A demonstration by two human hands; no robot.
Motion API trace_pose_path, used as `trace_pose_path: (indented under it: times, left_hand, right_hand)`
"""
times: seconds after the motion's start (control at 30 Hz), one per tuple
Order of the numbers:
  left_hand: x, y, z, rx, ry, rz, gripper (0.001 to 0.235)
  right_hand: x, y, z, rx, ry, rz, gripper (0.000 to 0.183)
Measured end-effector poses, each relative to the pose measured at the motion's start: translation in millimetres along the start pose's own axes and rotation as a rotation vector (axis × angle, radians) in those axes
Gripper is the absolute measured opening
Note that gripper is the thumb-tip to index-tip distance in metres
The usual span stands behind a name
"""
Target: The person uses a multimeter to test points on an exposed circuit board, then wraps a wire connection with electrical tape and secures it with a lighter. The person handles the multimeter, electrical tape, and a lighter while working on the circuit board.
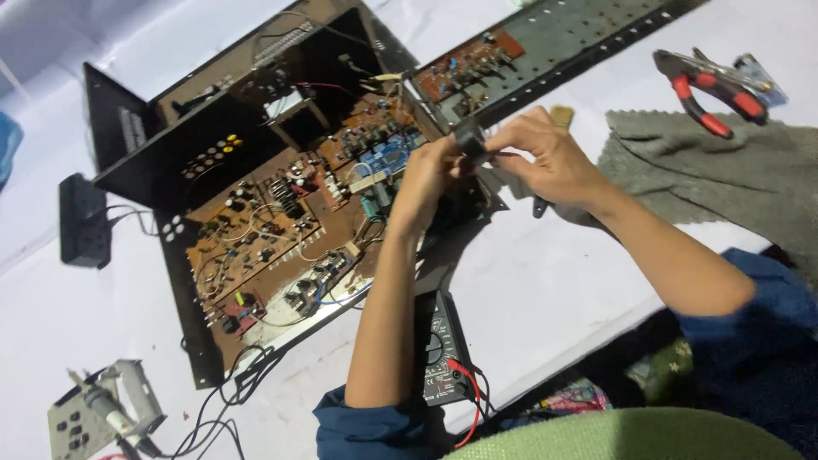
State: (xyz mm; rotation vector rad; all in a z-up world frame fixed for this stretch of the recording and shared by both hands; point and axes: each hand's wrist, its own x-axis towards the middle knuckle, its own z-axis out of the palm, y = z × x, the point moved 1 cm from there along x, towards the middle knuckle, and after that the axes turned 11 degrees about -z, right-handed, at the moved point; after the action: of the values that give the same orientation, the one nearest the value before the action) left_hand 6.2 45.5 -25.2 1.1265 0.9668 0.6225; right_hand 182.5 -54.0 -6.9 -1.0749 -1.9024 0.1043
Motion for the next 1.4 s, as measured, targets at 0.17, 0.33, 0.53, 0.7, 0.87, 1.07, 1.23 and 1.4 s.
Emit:
trace_pose_path:
  times: [0.17,0.33,0.53,0.7,0.87,1.07,1.23,1.4]
  left_hand:
    - [3,2,-3,-0.076,-0.073,-0.022,0.041]
    - [-17,11,-3,-0.247,-0.113,-0.043,0.047]
    - [19,-19,-12,-0.224,-0.078,0.097,0.033]
    - [-9,0,-6,-0.269,-0.053,0.122,0.040]
    - [-9,2,-5,-0.284,-0.049,0.080,0.038]
    - [-7,-1,-6,-0.198,-0.032,0.089,0.040]
    - [-17,5,-3,-0.098,-0.059,0.115,0.045]
    - [-23,10,1,-0.006,-0.028,0.162,0.044]
  right_hand:
    - [1,-9,-4,0.015,-0.028,-0.003,0.016]
    - [3,-16,-5,-0.006,-0.062,-0.024,0.021]
    - [0,-19,-4,0.023,-0.106,0.016,0.024]
    - [-2,-20,2,0.116,-0.076,0.127,0.028]
    - [-2,-21,4,0.148,-0.051,0.192,0.034]
    - [-5,-5,0,0.272,0.038,0.150,0.026]
    - [14,-45,-8,0.639,0.147,0.333,0.029]
    - [5,-28,-10,0.669,0.097,0.345,0.027]
